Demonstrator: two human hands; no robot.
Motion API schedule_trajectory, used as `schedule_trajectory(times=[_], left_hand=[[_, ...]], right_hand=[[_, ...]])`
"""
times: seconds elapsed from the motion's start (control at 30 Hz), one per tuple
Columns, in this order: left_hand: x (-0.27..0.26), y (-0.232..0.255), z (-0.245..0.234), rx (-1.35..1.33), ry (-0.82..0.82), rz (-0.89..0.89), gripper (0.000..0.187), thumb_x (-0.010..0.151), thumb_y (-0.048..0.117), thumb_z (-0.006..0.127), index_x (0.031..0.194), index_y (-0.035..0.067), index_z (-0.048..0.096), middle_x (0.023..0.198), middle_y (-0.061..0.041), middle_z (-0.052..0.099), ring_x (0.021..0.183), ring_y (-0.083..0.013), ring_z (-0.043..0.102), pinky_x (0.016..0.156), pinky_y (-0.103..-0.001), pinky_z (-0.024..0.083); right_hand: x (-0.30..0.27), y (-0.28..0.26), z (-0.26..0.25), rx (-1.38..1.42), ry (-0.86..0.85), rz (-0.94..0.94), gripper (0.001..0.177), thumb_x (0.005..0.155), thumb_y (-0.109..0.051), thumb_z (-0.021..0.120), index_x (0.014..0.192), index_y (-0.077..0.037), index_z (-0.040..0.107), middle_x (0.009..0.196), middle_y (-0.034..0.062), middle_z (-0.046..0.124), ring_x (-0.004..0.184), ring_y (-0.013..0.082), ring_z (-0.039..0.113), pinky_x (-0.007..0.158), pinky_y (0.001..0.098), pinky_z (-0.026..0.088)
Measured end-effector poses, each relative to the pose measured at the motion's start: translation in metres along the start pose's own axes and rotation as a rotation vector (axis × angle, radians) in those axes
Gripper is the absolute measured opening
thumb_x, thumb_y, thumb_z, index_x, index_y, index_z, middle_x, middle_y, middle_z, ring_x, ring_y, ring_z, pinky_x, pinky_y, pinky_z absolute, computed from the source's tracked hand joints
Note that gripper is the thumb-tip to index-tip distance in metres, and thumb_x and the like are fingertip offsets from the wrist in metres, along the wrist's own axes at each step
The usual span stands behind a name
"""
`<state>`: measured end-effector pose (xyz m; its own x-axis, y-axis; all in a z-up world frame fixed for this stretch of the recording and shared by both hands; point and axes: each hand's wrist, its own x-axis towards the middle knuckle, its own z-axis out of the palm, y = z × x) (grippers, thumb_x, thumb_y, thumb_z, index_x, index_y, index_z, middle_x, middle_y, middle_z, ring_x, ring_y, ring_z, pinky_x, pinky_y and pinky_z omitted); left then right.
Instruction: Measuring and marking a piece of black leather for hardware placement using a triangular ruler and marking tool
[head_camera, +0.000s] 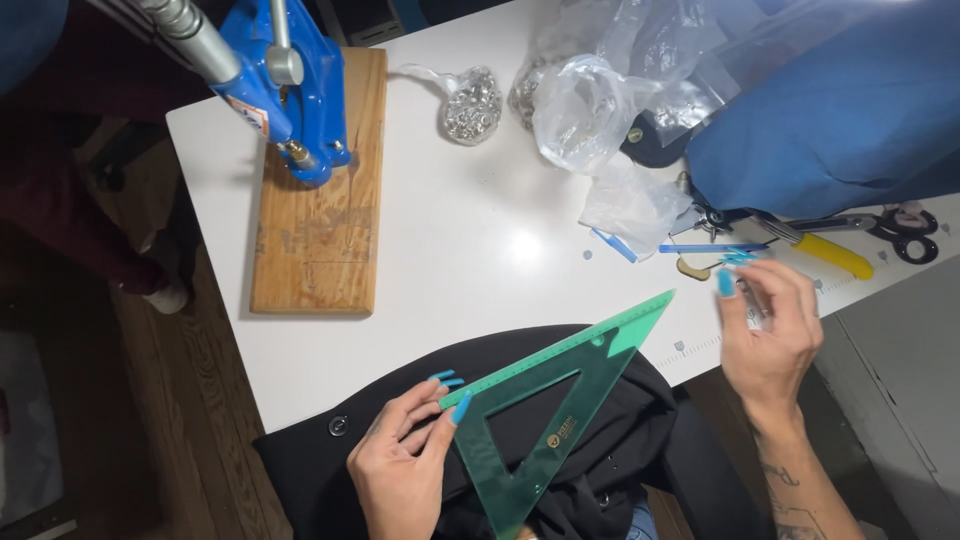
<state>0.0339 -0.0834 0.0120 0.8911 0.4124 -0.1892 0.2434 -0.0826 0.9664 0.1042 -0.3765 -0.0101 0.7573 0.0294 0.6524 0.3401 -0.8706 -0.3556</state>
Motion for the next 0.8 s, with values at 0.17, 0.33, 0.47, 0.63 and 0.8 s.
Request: schedule_trajectory(times=[0.17,0.33,0.47,0.63,0.8], left_hand=[[0.004,-0.001,0.003,-0.067,0.057,0.031,0.034,0.062,-0.004,0.069,0.095,-0.001,0.062,0.086,-0.015,0.068,0.077,-0.0189,0.068,0.071,-0.028,0.060],[0.015,0.006,0.000,-0.181,0.001,-0.167,0.029,0.061,-0.003,0.070,0.089,-0.005,0.065,0.080,-0.016,0.070,0.074,-0.0178,0.066,0.072,-0.026,0.057],[0.023,-0.005,-0.002,-0.338,0.029,-0.163,0.027,0.061,-0.006,0.069,0.088,-0.009,0.063,0.078,-0.019,0.067,0.070,-0.0191,0.064,0.064,-0.024,0.054],[0.028,0.003,-0.019,-0.353,0.045,-0.230,0.029,0.064,-0.010,0.065,0.092,-0.009,0.062,0.082,-0.019,0.065,0.072,-0.0189,0.061,0.063,-0.027,0.053],[0.028,0.021,-0.031,-0.269,-0.055,-0.272,0.024,0.062,-0.008,0.067,0.086,-0.009,0.064,0.080,-0.020,0.068,0.071,-0.0218,0.064,0.066,-0.030,0.055]], right_hand=[[0.003,-0.004,-0.005,0.078,0.042,0.159,0.014,0.092,0.003,0.058,0.102,0.013,0.053,0.101,0.0244,0.051,0.095,0.0310,0.052,0.084,0.0365,0.049],[0.004,0.002,-0.007,0.071,0.022,0.124,0.016,0.090,0.004,0.058,0.103,0.013,0.053,0.102,0.0253,0.051,0.094,0.0310,0.052,0.080,0.0355,0.048],[-0.002,0.011,-0.013,0.000,-0.028,0.076,0.018,0.092,-0.004,0.059,0.102,0.010,0.055,0.099,0.0227,0.056,0.091,0.0301,0.054,0.077,0.0353,0.047],[0.011,0.022,-0.033,-0.138,-0.178,0.142,0.018,0.089,0.003,0.058,0.106,0.009,0.057,0.102,0.0224,0.054,0.085,0.0274,0.054,0.075,0.0345,0.048],[0.036,0.028,-0.043,-0.618,-0.530,-0.176,0.029,0.085,-0.014,0.055,0.113,-0.007,0.054,0.105,0.0073,0.057,0.092,0.0256,0.055,0.072,0.0374,0.052]])
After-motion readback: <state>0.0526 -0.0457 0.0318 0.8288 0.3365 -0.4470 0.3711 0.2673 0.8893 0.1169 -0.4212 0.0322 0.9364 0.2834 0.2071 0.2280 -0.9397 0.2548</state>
